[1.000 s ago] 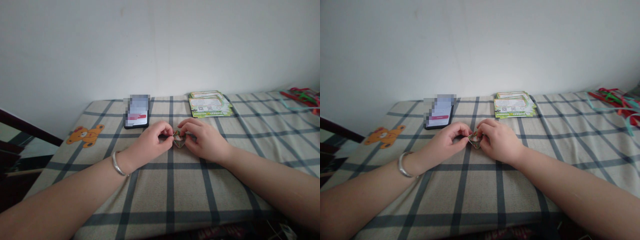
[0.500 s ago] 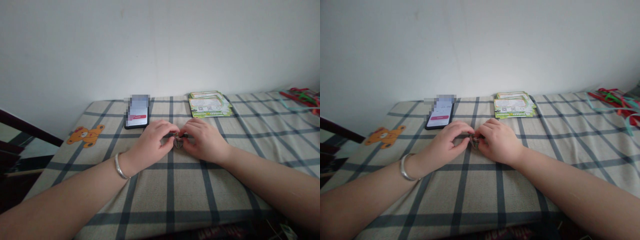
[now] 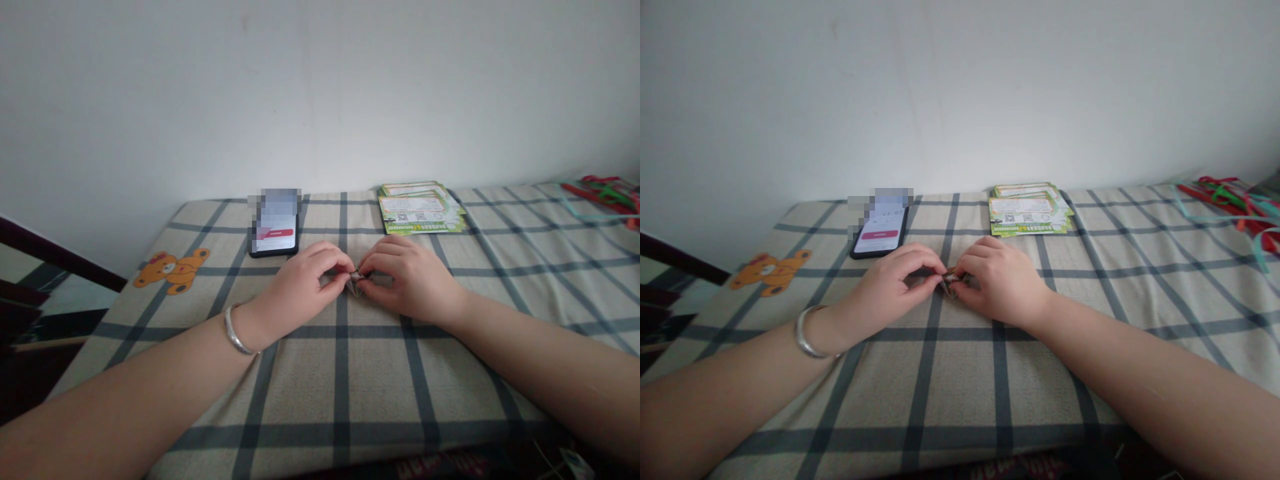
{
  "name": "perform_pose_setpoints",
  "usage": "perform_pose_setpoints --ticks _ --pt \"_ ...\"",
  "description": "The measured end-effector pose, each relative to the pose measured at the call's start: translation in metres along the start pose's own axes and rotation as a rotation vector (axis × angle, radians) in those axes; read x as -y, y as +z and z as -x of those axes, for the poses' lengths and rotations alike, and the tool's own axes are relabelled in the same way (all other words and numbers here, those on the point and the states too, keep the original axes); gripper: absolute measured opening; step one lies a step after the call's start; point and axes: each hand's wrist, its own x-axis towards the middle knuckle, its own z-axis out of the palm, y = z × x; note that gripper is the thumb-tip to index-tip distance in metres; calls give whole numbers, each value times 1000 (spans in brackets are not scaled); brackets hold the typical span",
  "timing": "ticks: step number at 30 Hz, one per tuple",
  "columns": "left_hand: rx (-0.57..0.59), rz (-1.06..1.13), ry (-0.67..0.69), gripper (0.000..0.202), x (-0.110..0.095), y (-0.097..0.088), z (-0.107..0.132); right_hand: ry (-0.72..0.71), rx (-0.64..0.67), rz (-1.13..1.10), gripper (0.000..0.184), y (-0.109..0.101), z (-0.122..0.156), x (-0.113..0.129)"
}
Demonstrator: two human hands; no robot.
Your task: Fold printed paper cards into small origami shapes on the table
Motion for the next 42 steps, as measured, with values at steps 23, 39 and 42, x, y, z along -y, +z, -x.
perform_pose_setpoints --ticks 23,39,42 --pt "72 21 55 15 -1 1 0 41 36 71 13 -3 -1 4" --pt "76 8 50 13 -1 1 0 96 10 -50 6 7 -3 -2" --pt "71 -4 52 13 -1 1 0 96 14 -23 8 7 -3 -1"
